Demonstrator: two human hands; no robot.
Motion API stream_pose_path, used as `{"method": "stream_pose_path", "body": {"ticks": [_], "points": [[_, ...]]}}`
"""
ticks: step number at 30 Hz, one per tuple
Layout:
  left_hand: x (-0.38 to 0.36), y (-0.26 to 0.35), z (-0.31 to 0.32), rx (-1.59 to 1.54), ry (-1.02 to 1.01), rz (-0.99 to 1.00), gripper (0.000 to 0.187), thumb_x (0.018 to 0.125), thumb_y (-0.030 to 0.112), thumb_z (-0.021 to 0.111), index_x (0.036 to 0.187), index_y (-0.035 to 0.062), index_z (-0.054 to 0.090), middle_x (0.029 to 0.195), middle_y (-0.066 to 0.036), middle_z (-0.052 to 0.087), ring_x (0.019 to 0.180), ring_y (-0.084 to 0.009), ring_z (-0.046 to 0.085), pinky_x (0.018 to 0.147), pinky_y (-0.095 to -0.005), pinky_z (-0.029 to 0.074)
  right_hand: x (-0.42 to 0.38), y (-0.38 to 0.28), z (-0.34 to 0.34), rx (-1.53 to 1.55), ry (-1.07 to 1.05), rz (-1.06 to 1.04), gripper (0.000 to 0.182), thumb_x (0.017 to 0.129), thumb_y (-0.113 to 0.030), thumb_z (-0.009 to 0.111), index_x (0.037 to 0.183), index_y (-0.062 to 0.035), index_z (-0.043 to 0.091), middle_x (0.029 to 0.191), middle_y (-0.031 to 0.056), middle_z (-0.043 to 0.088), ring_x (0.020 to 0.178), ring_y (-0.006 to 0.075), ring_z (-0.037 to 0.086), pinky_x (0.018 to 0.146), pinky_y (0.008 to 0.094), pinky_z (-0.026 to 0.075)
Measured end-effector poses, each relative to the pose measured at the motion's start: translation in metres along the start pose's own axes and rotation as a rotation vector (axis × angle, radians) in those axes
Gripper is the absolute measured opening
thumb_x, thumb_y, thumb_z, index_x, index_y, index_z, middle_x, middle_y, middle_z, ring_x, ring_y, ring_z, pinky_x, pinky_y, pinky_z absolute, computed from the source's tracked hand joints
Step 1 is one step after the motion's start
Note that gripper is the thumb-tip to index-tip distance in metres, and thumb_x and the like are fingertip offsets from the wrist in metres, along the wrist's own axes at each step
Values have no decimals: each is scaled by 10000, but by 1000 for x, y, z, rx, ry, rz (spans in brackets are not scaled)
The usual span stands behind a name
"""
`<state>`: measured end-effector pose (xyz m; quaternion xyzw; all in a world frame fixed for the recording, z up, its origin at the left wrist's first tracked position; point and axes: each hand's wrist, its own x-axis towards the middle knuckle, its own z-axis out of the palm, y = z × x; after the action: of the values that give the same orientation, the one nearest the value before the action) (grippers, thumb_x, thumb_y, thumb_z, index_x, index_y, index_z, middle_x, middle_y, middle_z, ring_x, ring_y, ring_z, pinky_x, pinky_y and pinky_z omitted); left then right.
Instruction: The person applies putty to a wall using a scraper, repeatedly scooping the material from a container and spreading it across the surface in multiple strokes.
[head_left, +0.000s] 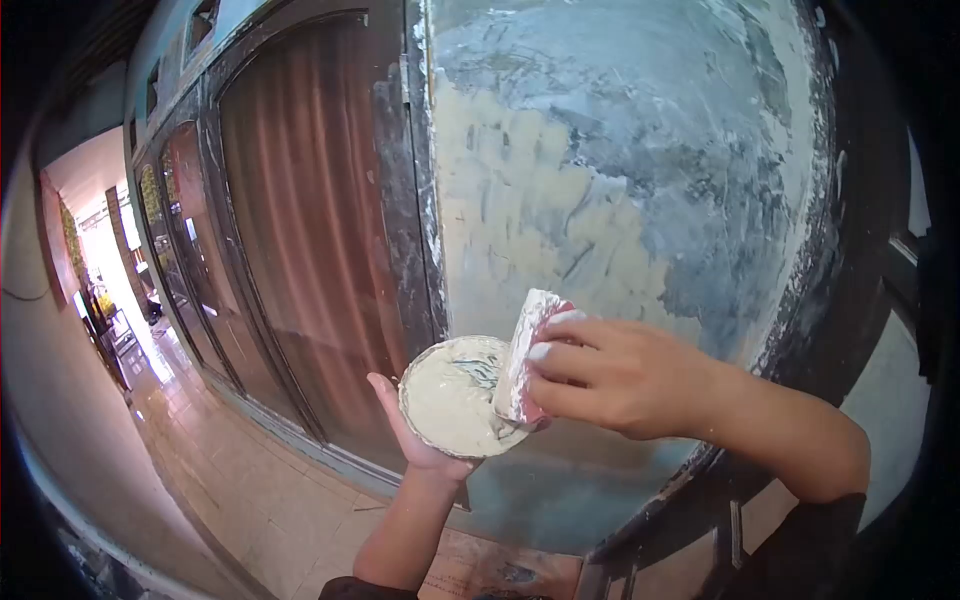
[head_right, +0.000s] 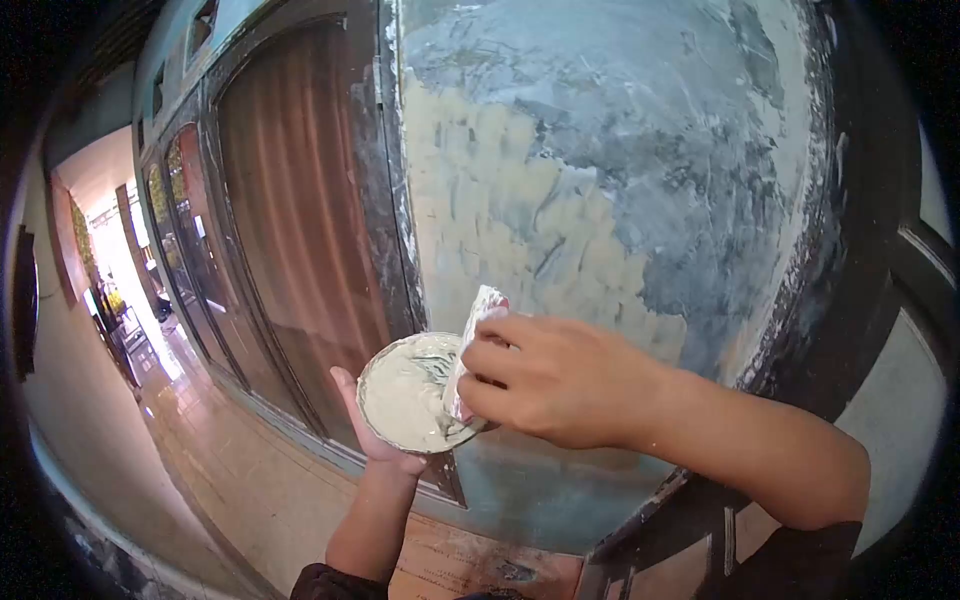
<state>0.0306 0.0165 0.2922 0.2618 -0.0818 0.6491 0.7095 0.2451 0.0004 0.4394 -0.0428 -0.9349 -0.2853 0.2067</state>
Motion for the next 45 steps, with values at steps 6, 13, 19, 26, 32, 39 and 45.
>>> {"method": "stream_pose_path", "body": {"ticks": [6,13,19,26,32,39,45], "points": [[21,21,2,21,-101,13,1024,922,848,231,1402,-7,526,1404,-201,580,1229,-372,598,1067,-495,481,17,14,13,-6,11,23,220,797,-159,664,990,-55,662,1017,82,625,1051,289,625,845,376,562],[35,37,-5,36,-105,8,1032,920,851,226,1405,-11,520,1401,-206,579,1223,-372,601,1051,-490,494,34,22,22,-32,32,39,262,757,-170,705,988,-54,662,1020,83,625,1052,303,625,852,378,564],[40,43,-11,18,-54,27,1024,919,852,232,1391,-3,538,1383,-190,596,1193,-357,615,1032,-486,502,43,21,27,-89,9,65,341,714,-172,747,1023,-57,662,1014,82,621,1048,307,623,836,374,572],[39,53,-15,19,-69,10,1024,920,853,229,1392,-1,539,1375,-183,604,1192,-353,614,1034,-482,498,56,16,27,-87,26,99,399,682,-159,776,1050,-55,661,1005,75,617,1042,299,621,833,373,579],[43,63,-22,120,20,55,1047,895,878,222,1433,23,499,1439,-194,546,1251,-403,563,1046,-609,463,71,16,23,-112,42,144,318,710,-131,749,1003,-53,652,963,71,616,982,279,621,811,367,575],[38,66,-16,105,-9,-42,1137,816,948,212,1521,74,388,1522,-233,434,1311,-534,467,941,-874,341,80,44,1,-296,-43,314,84,856,-151,615,927,-110,629,942,29,676,907,246,656,680,382,520],[35,82,-23,22,-129,-104,1139,804,954,248,1518,82,411,1526,-248,422,1322,-559,443,950,-880,324,73,108,-30,66,51,729,169,948,-106,600,1092,-26,637,993,161,724,960,372,672,786,450,508]]}}
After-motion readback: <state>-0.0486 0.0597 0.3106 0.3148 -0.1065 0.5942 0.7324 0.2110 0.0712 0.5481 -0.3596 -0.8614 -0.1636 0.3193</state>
